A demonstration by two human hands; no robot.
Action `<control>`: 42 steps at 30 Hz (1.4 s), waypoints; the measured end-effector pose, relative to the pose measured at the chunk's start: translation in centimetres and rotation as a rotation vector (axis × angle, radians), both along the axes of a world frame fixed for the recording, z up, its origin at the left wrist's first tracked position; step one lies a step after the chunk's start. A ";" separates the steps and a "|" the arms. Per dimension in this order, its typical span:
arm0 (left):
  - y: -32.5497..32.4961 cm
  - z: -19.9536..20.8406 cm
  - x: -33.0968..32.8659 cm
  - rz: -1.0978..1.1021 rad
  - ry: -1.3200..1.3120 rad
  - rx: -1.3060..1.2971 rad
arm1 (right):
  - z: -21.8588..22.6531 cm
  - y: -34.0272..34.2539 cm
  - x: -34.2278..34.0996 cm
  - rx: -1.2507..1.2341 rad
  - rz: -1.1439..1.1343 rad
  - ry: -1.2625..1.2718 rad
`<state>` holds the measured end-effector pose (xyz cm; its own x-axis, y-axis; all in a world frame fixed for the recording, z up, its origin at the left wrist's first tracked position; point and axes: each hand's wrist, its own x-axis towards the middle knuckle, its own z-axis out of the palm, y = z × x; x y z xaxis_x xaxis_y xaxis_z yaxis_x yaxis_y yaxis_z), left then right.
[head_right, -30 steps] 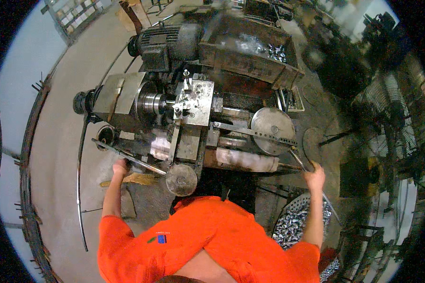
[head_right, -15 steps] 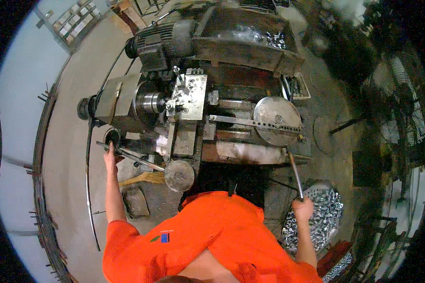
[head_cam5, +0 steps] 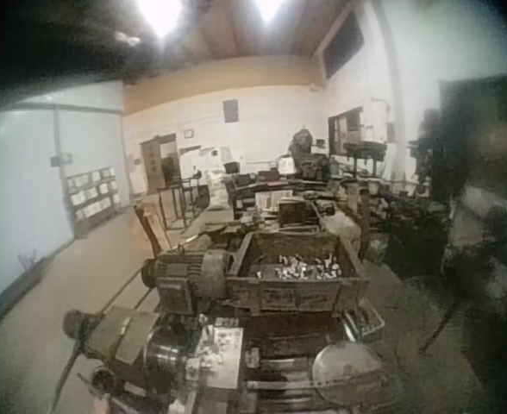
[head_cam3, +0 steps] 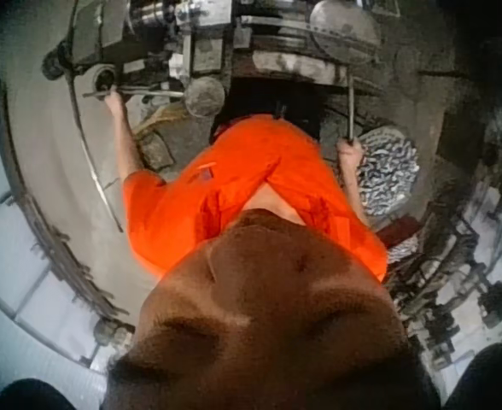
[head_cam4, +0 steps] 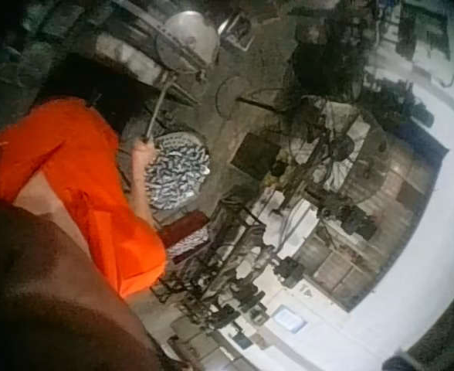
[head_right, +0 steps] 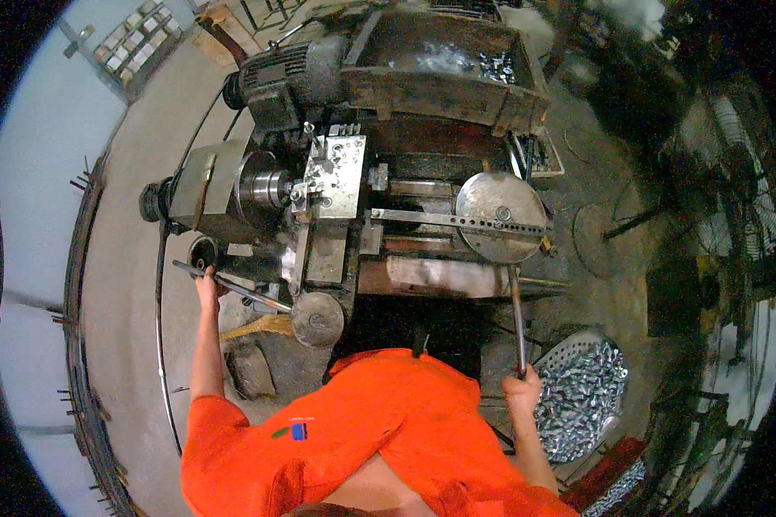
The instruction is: The person operates a metal lathe, repeatedly loading small metal parts into the chuck, engaging the machine, and removing the finished parts. They place the processed parts into a nearby container.
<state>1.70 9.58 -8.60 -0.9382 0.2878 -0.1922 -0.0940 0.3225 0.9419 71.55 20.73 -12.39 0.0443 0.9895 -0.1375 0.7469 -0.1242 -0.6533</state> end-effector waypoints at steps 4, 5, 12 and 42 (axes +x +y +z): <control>-0.5 -0.1 -1.1 0.003 -0.036 -0.089 | 2.1 0.8 -0.2 -0.040 0.041 -0.047; -0.9 -0.4 -1.7 0.003 -0.029 -0.122 | 2.6 1.4 0.1 -0.055 0.017 -0.079; -1.4 -0.2 -1.9 -0.054 -0.070 -0.227 | 3.6 12.7 8.1 0.101 0.118 -0.705; -5.1 -20.1 -0.4 -0.685 0.609 -1.131 | 3.5 17.2 4.3 0.508 -0.183 -0.839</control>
